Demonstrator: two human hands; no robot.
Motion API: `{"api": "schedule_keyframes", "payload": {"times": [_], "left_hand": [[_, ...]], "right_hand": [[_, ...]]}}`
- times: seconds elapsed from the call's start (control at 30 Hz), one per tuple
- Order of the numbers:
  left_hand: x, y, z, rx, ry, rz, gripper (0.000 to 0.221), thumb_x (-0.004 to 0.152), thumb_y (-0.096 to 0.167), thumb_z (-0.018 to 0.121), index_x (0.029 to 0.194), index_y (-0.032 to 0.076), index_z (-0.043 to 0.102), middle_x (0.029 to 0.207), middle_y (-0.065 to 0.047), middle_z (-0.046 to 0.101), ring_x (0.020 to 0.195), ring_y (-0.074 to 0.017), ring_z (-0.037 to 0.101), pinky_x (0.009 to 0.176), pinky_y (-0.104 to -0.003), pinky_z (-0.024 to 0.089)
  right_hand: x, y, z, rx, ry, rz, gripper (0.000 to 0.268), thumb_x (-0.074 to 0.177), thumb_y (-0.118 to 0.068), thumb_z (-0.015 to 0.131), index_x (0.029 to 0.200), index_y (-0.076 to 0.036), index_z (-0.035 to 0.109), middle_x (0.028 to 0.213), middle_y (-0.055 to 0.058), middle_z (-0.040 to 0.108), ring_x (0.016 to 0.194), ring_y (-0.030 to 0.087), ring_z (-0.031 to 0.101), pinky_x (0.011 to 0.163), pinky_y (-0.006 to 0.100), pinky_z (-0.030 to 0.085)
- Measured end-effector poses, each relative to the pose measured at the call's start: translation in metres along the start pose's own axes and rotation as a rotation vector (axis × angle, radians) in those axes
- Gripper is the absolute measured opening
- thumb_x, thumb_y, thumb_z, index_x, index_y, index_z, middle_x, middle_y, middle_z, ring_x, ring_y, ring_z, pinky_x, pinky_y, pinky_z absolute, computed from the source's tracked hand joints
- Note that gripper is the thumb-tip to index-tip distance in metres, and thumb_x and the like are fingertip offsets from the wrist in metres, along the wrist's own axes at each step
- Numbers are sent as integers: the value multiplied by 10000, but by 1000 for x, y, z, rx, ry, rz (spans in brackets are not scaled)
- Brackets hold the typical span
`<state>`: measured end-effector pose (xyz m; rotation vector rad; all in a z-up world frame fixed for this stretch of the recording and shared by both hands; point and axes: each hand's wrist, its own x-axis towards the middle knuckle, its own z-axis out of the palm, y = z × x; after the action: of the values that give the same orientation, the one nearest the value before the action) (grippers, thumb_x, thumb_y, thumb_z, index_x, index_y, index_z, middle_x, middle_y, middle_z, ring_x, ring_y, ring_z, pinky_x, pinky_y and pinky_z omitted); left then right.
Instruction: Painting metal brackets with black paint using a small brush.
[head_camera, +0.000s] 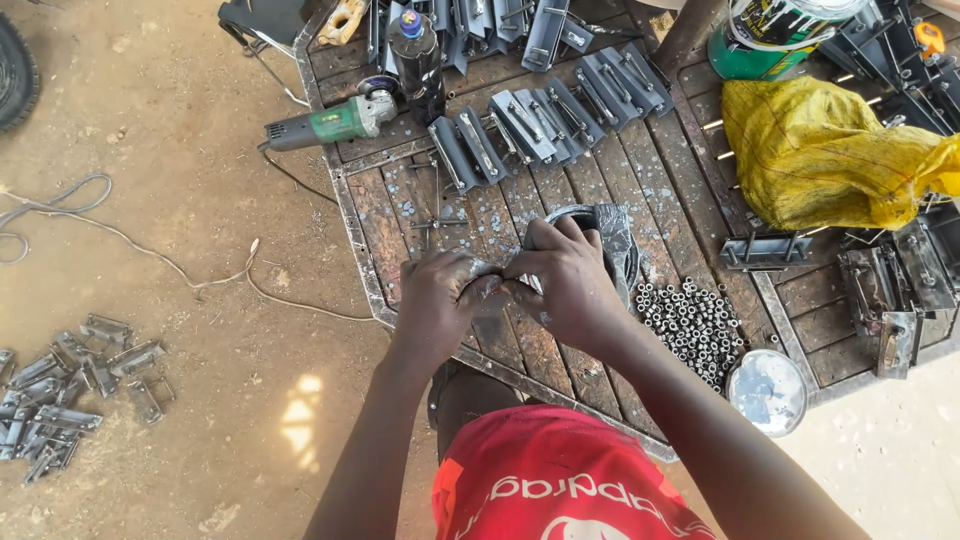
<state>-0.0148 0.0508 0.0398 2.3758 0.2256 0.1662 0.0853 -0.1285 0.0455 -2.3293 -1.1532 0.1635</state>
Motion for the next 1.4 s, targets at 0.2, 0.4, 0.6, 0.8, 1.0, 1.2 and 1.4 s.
{"api": "schedule_keyframes", "payload": {"times": [0.2,0.4,0.6,0.8,1.0,1.2,1.4], "left_hand": [[1,-25,-1,-16,-75,18,178,983,344,674,1004,199,775,861,-13,705,931,-232,661,917,-458,410],[-1,-15,-20,-87,-10,-76,152,977,300,698,1018,178,779,852,-15,716,912,-212,695,928,-446,433],[-13,-66,-6,-238,37,-468,185,1031,175,633,1131,64,741,974,-119,746,919,-246,719,900,-408,519],[-32,-122,-9,-266,199,-653,227,1002,206,635,1083,55,785,960,-144,783,974,-313,747,868,-435,551],[-47,-171,-6,-280,360,-705,240,981,195,625,1049,24,780,956,-208,769,1008,-372,731,860,-458,555],[-42,-179,-20,-329,314,-806,256,995,207,616,1074,27,780,975,-185,780,996,-365,741,845,-458,567],[-29,-178,-32,-400,244,-885,262,1006,212,602,1084,43,786,1002,-152,790,1002,-319,752,880,-444,570]], "right_hand": [[9,-6,-1,70,-34,32,57,810,-242,783,859,-227,757,860,0,472,884,288,482,790,447,379],[22,-19,6,87,-39,98,72,884,-263,752,926,-212,781,866,14,492,908,287,499,835,463,404],[37,-7,10,292,63,194,138,929,-182,735,1064,-193,762,855,63,518,901,347,542,872,550,452],[48,6,53,294,52,379,173,967,-155,670,1118,-154,754,965,159,616,945,448,647,864,566,531],[78,28,155,219,-205,442,205,966,-238,658,1132,-154,746,962,161,682,902,437,708,802,564,580],[116,44,253,115,-390,620,244,944,-158,649,1149,-47,720,980,216,711,951,449,722,793,598,598],[130,67,320,18,-387,697,217,921,-149,636,1119,-62,657,1059,216,678,1018,465,705,863,613,586]]}}
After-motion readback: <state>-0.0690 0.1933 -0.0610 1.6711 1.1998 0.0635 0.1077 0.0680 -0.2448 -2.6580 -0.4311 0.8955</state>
